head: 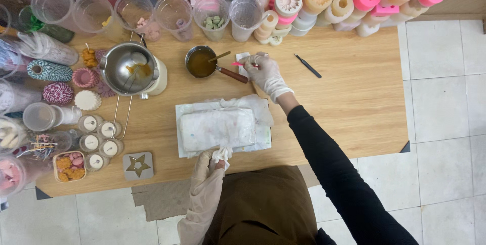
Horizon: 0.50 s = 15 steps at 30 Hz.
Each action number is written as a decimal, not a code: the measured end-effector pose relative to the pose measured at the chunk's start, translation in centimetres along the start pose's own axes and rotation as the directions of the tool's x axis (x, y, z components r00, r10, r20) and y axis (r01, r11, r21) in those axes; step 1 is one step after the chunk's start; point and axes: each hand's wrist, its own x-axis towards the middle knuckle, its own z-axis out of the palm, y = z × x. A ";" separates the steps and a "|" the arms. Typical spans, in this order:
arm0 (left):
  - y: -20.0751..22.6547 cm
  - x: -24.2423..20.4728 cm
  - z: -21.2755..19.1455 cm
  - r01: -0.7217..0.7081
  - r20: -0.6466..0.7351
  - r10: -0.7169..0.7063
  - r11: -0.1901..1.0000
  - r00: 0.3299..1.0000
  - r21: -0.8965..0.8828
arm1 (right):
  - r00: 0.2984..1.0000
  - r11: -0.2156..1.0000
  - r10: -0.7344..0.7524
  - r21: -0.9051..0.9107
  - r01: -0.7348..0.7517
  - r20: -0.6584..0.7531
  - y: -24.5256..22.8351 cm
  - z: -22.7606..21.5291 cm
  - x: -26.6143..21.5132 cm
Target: The person uses a heat tool on a wax candle, cleans a pair of tweezers with a cloth, and handles various small decorative wax elements at a workbench.
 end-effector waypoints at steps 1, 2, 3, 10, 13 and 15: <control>-0.1 0.2 0.1 0.016 -0.002 -0.016 1.000 1.000 -0.020 | 1.000 1.000 0.003 -0.002 -0.003 -0.002 0.3 -0.9 -0.2; -0.2 0.3 0.2 0.035 -0.006 -0.035 0.999 0.999 -0.038 | 0.998 0.981 -0.057 0.186 0.050 0.033 0.6 -1.8 -0.5; -0.2 0.3 0.2 0.039 -0.004 -0.039 0.999 0.999 -0.038 | 0.991 0.925 -0.121 0.370 0.093 0.054 0.8 -2.2 -0.8; 0.9 0.4 0.9 0.023 0.018 -0.023 1.000 1.000 0.022 | 0.936 0.726 0.174 0.601 -0.333 0.307 0.3 3.0 1.8; 1.5 0.1 1.1 0.026 0.000 -0.026 0.999 1.000 -0.023 | 0.928 0.767 0.244 0.530 -0.362 0.281 -0.4 5.6 3.0; 1.7 0.0 0.9 -0.014 -0.006 0.013 0.998 1.000 -0.068 | 0.875 0.589 0.304 0.648 -0.483 0.376 -1.0 6.4 3.6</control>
